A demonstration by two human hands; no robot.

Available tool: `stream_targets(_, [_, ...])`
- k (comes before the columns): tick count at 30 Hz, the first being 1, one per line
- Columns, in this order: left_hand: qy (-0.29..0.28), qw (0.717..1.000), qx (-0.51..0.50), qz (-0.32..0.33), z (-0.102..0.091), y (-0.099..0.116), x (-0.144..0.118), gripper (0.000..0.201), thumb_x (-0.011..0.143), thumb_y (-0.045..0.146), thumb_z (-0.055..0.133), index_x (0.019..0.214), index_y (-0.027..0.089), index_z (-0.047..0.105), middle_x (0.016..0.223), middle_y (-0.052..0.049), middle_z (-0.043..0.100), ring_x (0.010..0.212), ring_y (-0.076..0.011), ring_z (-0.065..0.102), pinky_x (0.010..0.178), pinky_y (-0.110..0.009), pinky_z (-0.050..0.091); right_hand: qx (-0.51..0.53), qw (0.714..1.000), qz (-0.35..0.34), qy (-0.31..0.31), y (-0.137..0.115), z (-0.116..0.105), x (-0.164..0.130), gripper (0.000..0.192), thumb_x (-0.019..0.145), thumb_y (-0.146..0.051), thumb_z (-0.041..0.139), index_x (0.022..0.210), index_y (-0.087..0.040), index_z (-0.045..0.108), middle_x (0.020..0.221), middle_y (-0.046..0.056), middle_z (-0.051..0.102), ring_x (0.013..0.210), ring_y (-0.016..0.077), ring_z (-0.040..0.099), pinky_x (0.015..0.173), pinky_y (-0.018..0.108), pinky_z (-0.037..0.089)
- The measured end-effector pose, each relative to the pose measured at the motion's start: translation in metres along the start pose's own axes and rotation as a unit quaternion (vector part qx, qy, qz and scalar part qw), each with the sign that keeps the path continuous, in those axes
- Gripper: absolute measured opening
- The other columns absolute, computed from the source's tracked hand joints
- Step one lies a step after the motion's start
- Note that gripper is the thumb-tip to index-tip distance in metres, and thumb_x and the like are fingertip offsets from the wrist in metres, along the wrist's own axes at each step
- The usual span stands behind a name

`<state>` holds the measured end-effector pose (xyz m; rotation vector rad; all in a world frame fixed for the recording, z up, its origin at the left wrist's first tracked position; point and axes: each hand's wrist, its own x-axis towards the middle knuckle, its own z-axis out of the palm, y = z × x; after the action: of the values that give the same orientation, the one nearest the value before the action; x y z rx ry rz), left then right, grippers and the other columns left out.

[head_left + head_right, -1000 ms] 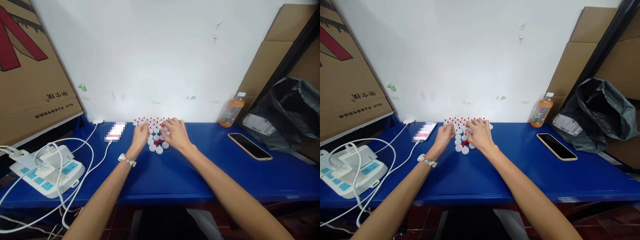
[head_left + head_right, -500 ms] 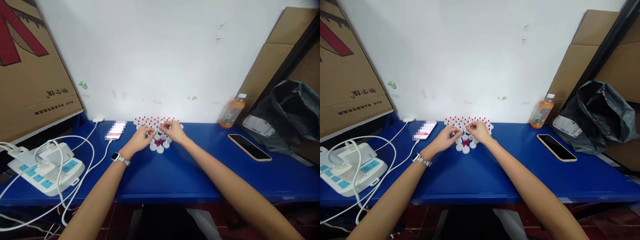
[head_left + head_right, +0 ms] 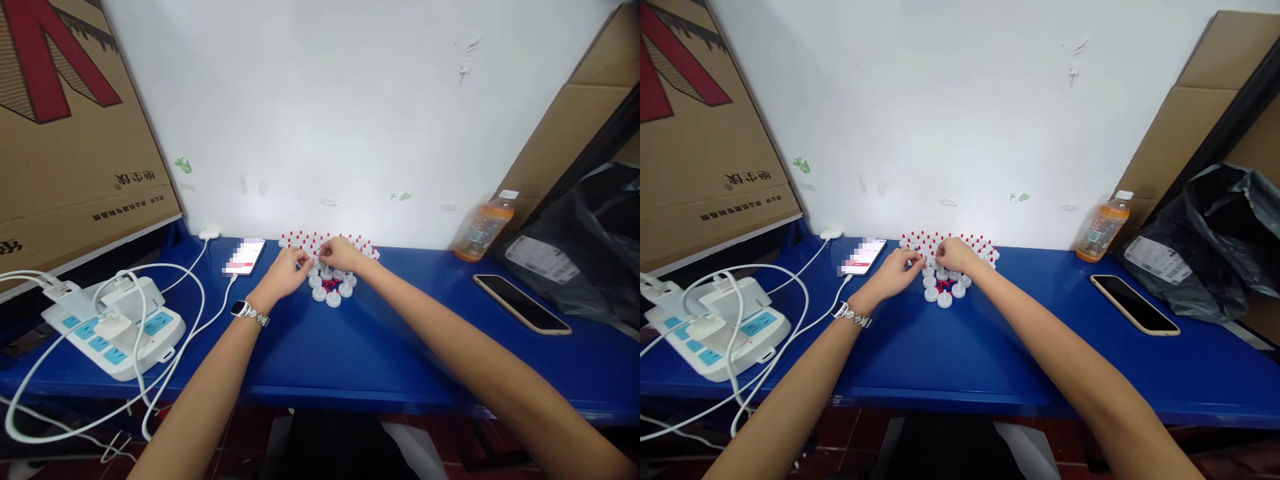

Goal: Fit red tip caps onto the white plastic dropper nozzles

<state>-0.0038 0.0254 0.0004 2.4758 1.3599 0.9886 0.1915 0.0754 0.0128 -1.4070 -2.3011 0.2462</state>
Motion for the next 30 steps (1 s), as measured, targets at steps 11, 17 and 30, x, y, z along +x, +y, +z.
stream_targets(11, [0.005,1.000,0.013,0.000,0.002,-0.004,0.001,0.033,0.094,0.040,0.046,0.076,0.019,0.062,0.083,-0.007,0.063,0.083,-0.0224,0.057,0.077,-0.036,0.044,-0.015,1.000,0.014,-0.015,0.001,0.002,0.004,0.013,0.075,-0.024,0.066,0.083,-0.018,0.075,0.079,0.005,0.074,0.071,0.0175,0.065,0.064,0.025,0.044])
stream_targets(17, [0.012,1.000,0.001,-0.014,-0.001,-0.001,0.001,0.030,0.095,0.034,0.044,0.078,0.019,0.064,0.082,-0.007,0.063,0.084,-0.0226,0.057,0.080,-0.037,0.044,-0.100,0.992,0.060,0.057,-0.015,0.004,0.012,0.023,0.078,-0.035,0.066,0.092,-0.019,0.074,0.093,0.011,0.073,0.092,0.0261,0.065,0.081,0.035,0.045])
stream_targets(30, [0.046,0.998,-0.026,0.030,0.002,0.015,-0.005,0.035,0.092,0.039,0.054,0.121,0.021,0.053,0.116,-0.010,0.059,0.109,-0.0254,0.056,0.093,-0.040,0.046,0.228,0.963,0.025,0.143,-0.013,-0.010,-0.027,0.013,0.084,-0.031,0.057,0.081,-0.019,0.056,0.075,0.003,0.065,0.067,0.0155,0.059,0.062,0.027,0.044])
